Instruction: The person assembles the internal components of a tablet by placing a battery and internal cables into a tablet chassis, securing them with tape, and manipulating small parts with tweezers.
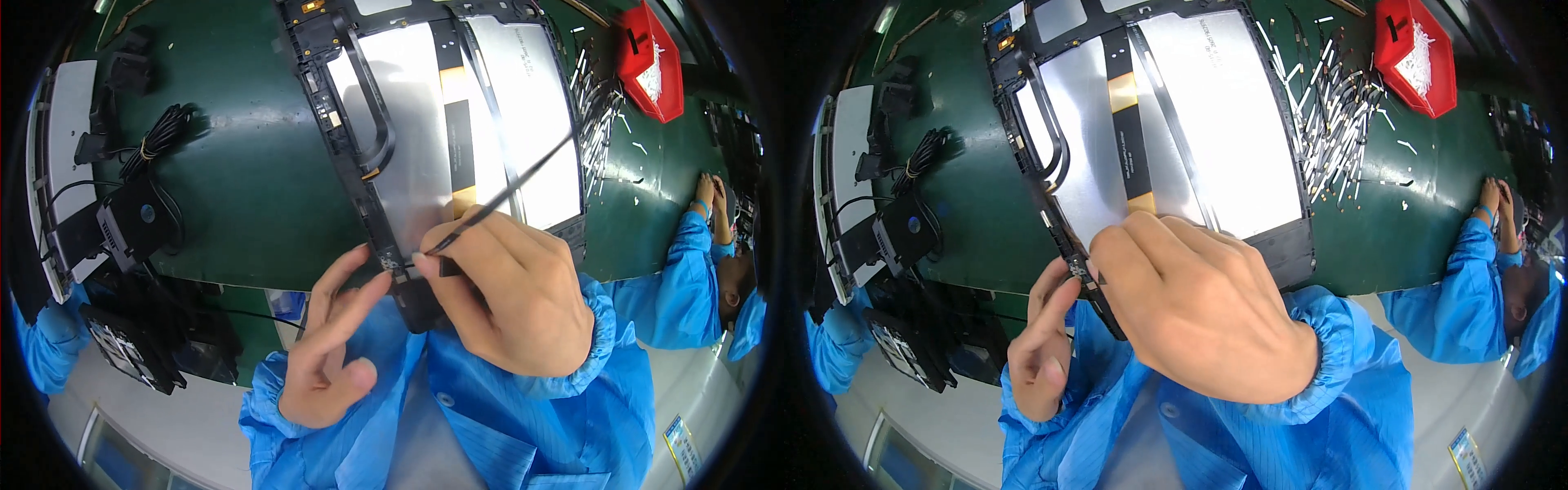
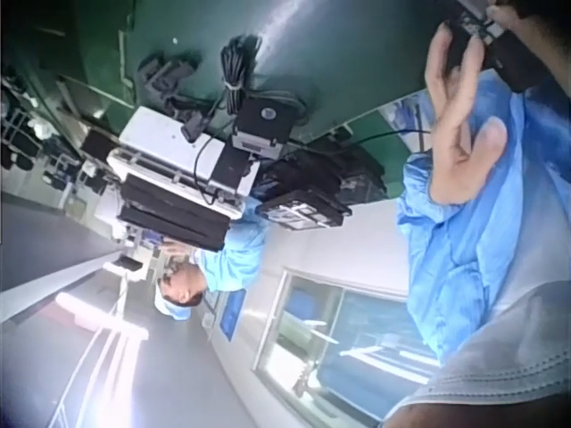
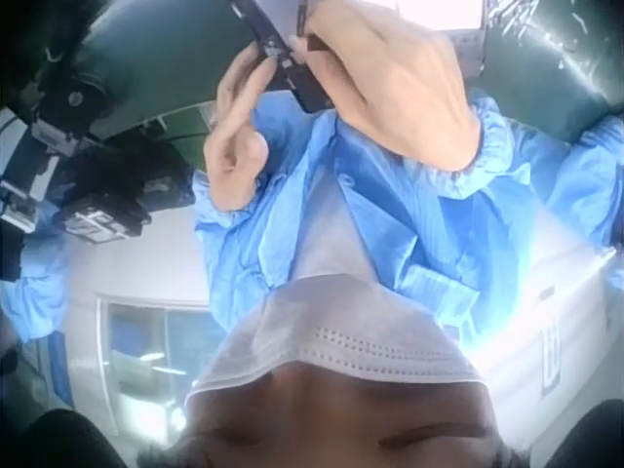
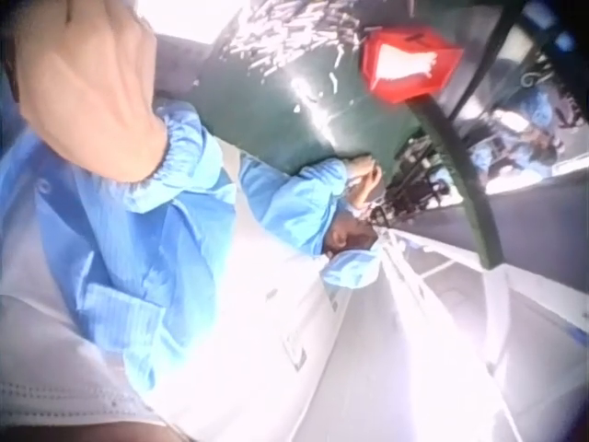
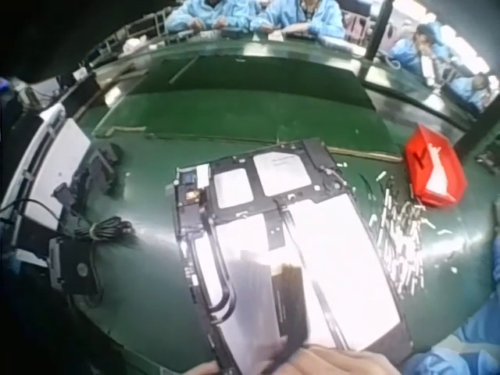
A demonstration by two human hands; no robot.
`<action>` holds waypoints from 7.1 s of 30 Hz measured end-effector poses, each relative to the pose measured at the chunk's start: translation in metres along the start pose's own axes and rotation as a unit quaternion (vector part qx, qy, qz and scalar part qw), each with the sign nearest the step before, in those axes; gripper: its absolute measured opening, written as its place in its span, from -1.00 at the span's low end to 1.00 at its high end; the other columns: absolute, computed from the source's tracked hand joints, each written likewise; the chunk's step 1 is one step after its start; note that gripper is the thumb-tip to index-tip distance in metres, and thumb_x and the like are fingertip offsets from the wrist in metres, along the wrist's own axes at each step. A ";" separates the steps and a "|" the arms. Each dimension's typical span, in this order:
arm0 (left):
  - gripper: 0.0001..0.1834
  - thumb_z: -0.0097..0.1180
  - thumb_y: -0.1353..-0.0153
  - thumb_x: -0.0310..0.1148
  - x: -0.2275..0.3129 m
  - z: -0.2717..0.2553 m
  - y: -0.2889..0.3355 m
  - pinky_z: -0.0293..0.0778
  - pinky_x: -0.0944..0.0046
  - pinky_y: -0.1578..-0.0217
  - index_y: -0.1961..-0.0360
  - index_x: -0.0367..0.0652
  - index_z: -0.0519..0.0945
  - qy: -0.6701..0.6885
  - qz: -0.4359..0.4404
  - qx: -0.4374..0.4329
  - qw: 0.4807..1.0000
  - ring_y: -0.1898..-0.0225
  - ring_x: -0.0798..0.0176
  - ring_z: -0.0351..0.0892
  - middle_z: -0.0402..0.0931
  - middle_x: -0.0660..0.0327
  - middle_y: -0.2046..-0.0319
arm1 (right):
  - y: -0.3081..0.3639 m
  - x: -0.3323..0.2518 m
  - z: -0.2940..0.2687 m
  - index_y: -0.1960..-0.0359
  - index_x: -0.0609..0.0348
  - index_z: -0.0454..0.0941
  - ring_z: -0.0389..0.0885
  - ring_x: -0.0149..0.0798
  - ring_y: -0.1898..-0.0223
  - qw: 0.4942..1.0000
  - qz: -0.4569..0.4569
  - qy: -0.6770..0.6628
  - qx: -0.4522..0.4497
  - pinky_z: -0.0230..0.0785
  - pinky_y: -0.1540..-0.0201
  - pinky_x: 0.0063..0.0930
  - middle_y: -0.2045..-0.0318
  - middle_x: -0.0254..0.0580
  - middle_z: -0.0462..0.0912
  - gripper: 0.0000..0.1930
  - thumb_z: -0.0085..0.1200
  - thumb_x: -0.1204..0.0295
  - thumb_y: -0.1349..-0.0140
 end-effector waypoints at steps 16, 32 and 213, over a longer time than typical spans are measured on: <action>-0.77 0.00 -0.20 -0.26 -0.017 -0.015 -0.015 -0.10 0.13 -0.20 0.36 -0.18 0.60 0.059 0.017 0.056 0.997 -0.23 0.09 0.10 0.14 -0.06 -0.18 | -0.002 -0.002 0.000 0.45 0.33 0.51 0.52 -0.09 0.51 0.999 -0.028 0.020 -0.017 0.35 0.51 -0.35 0.52 -0.11 0.46 -0.84 0.20 0.63 0.11; -0.82 0.14 -0.02 -0.59 0.010 -0.015 -0.033 0.30 0.37 0.18 0.31 -0.30 0.48 -0.120 0.189 0.128 0.966 0.26 0.26 0.39 0.42 0.09 0.31 | -0.005 -0.001 -0.004 0.51 0.32 0.50 0.49 -0.08 0.57 1.000 0.009 0.007 0.003 0.33 0.55 -0.37 0.55 -0.10 0.47 -0.88 0.20 0.63 0.10; -0.78 0.29 0.21 -0.59 0.086 0.021 -0.039 0.42 0.33 0.52 0.45 -0.26 0.58 -0.347 0.426 0.029 0.835 0.47 0.12 0.59 0.62 0.02 0.38 | 0.030 0.131 -0.237 0.08 0.22 0.57 0.48 -0.33 0.17 0.910 0.097 0.245 0.321 0.31 0.08 -0.51 0.14 -0.05 0.51 -0.64 0.14 0.25 -0.17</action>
Point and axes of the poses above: each hand's wrist, its own y-axis away from the middle knuckle, its own z-axis out of the palm, x = y × z, the point moved 9 cm from there along -y, towards the middle knuckle
